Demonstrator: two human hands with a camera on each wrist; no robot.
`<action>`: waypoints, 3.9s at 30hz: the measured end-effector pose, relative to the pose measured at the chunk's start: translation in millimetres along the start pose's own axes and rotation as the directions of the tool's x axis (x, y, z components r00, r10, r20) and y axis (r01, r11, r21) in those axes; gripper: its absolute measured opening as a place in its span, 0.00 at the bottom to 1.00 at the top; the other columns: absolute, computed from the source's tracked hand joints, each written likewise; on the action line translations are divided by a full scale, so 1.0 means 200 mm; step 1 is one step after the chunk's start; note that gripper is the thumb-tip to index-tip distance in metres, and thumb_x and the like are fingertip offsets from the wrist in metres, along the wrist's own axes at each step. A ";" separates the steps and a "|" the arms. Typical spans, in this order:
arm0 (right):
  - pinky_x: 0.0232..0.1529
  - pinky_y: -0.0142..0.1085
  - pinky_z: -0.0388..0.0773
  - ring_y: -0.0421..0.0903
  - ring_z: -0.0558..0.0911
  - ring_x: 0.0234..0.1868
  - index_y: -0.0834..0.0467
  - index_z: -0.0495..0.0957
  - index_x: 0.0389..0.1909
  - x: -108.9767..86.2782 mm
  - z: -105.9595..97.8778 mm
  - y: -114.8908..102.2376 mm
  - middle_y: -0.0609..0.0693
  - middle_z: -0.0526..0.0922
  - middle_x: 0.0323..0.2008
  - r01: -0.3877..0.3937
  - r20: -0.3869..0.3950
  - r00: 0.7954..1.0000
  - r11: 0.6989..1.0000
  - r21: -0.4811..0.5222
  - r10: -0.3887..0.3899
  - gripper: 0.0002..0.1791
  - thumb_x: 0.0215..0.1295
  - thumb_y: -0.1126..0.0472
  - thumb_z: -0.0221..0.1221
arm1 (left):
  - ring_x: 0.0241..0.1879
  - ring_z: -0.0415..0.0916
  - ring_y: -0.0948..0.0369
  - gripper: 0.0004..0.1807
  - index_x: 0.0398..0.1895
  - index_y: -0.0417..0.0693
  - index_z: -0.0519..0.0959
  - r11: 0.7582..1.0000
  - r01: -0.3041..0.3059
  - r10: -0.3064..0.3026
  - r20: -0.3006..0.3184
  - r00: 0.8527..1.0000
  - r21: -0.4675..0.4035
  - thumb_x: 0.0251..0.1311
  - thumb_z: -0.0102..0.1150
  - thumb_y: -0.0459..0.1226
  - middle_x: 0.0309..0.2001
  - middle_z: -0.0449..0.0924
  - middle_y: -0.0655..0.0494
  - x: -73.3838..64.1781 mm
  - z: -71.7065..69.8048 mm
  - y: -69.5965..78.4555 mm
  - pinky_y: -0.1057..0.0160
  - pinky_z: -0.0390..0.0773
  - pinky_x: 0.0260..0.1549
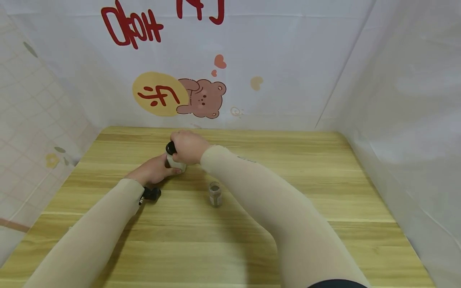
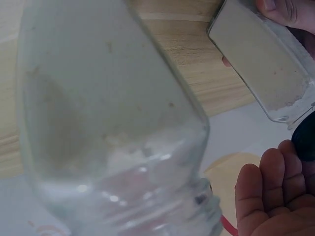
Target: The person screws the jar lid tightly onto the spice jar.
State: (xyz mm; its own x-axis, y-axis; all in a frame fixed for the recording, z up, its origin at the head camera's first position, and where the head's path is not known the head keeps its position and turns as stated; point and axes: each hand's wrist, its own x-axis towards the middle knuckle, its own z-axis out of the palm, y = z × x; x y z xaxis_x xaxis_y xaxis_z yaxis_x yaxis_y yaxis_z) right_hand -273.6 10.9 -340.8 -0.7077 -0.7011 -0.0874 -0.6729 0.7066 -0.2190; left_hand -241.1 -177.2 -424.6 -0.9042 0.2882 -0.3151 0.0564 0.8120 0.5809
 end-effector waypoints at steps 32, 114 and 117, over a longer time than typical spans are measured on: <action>0.59 0.39 0.79 0.46 0.80 0.53 0.58 0.75 0.64 0.03 0.02 -0.01 0.52 0.82 0.56 0.044 0.066 0.997 0.998 -0.043 -0.041 0.22 0.75 0.53 0.61 | 0.76 0.66 0.42 0.41 0.83 0.56 0.56 1.000 -0.008 0.008 0.010 1.000 -0.011 0.73 0.62 0.54 0.78 0.67 0.45 0.01 0.00 -0.01 0.36 0.63 0.75; 0.49 0.35 0.77 0.44 0.79 0.47 0.59 0.77 0.58 0.03 0.01 0.02 0.50 0.83 0.50 0.013 0.097 0.995 1.000 0.004 -0.013 0.22 0.77 0.45 0.60 | 0.72 0.70 0.43 0.41 0.82 0.53 0.57 1.000 0.006 -0.006 0.017 1.000 -0.011 0.74 0.63 0.52 0.74 0.71 0.43 0.00 0.00 0.01 0.36 0.65 0.74; 0.49 0.35 0.77 0.44 0.79 0.47 0.59 0.77 0.59 0.03 0.01 0.01 0.51 0.83 0.50 0.022 0.098 0.995 1.000 0.000 -0.022 0.21 0.77 0.47 0.60 | 0.72 0.70 0.43 0.40 0.82 0.52 0.57 1.000 0.003 -0.003 0.017 1.000 -0.008 0.74 0.63 0.52 0.73 0.71 0.43 0.00 0.00 0.00 0.37 0.65 0.73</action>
State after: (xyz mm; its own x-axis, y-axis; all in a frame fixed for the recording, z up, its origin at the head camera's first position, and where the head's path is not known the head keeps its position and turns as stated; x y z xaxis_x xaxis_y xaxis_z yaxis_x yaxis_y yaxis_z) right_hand -278.4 8.5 -344.0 -0.6682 -0.7226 -0.1771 -0.6886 0.6908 -0.2205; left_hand -240.8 -176.4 -424.6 -0.8971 0.2941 -0.3298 0.0498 0.8089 0.5858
